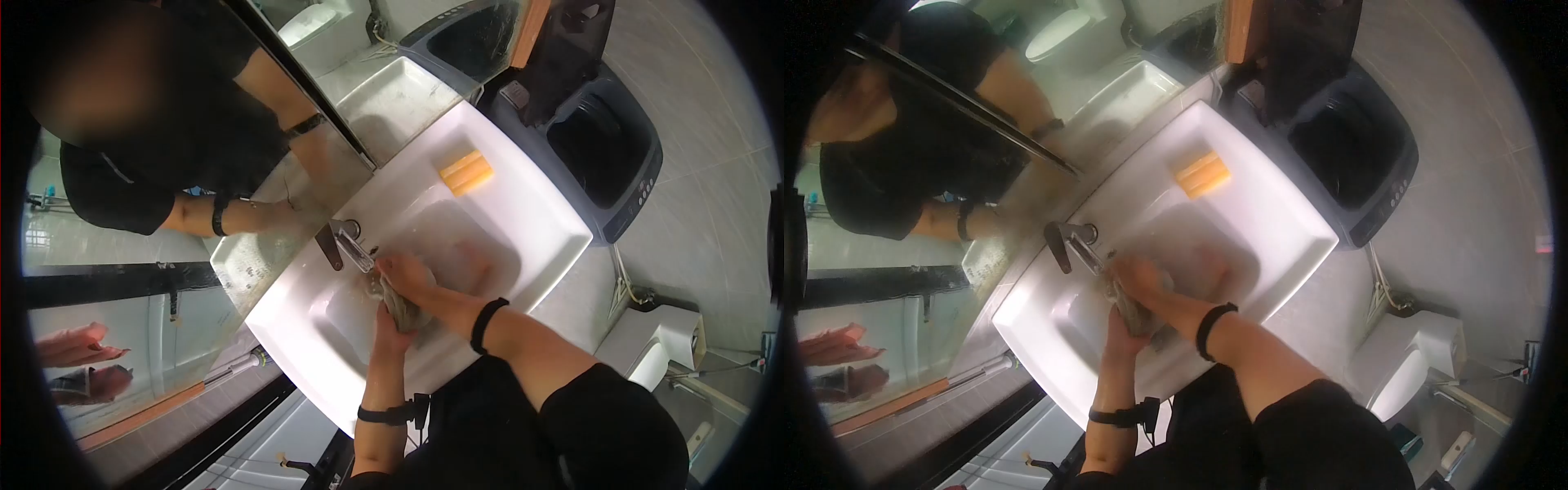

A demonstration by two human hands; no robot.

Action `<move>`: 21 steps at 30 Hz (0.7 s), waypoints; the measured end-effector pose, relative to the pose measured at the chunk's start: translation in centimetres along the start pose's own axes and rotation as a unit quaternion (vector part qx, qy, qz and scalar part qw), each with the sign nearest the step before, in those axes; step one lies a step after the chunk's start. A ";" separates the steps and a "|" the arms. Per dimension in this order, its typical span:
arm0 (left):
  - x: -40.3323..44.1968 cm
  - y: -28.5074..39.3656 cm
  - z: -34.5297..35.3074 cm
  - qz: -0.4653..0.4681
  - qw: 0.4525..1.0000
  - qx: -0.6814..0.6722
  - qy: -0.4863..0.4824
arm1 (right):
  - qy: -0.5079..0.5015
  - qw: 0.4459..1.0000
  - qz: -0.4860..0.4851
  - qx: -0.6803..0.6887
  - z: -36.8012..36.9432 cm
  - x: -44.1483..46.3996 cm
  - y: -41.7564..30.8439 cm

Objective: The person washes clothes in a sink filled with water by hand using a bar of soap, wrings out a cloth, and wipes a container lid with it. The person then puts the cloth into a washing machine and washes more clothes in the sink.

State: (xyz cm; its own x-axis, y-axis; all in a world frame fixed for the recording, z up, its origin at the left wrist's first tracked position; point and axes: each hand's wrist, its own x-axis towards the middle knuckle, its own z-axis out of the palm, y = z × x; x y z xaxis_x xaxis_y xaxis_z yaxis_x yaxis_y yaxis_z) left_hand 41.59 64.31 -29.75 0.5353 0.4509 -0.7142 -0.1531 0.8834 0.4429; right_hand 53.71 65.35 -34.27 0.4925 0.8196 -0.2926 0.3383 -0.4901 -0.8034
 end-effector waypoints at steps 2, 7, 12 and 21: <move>-2.4 1.2 1.0 0.033 0.984 0.173 0.027 | -0.179 0.978 -0.085 0.062 -0.7 2.4 2.4; -5.3 7.5 1.1 0.089 0.773 0.627 -0.036 | -0.212 0.919 -0.327 0.065 -2.1 2.6 3.6; -2.8 8.7 -7.1 0.102 0.788 0.607 -0.003 | -0.423 0.869 -0.235 0.106 1.3 5.2 6.3; 1.4 2.7 -4.9 -0.022 0.991 -0.128 -0.007 | -0.156 0.966 -0.189 -0.083 0.9 -7.2 -5.3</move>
State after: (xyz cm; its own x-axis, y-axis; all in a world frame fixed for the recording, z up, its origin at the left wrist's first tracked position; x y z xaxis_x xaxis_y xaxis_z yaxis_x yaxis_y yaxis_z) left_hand 37.86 67.96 -32.17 0.5576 0.4106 -0.7215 -0.3345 0.9066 0.2574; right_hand 47.62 62.35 -28.38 0.0518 0.9863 -0.1568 0.5835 -0.1573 -0.7967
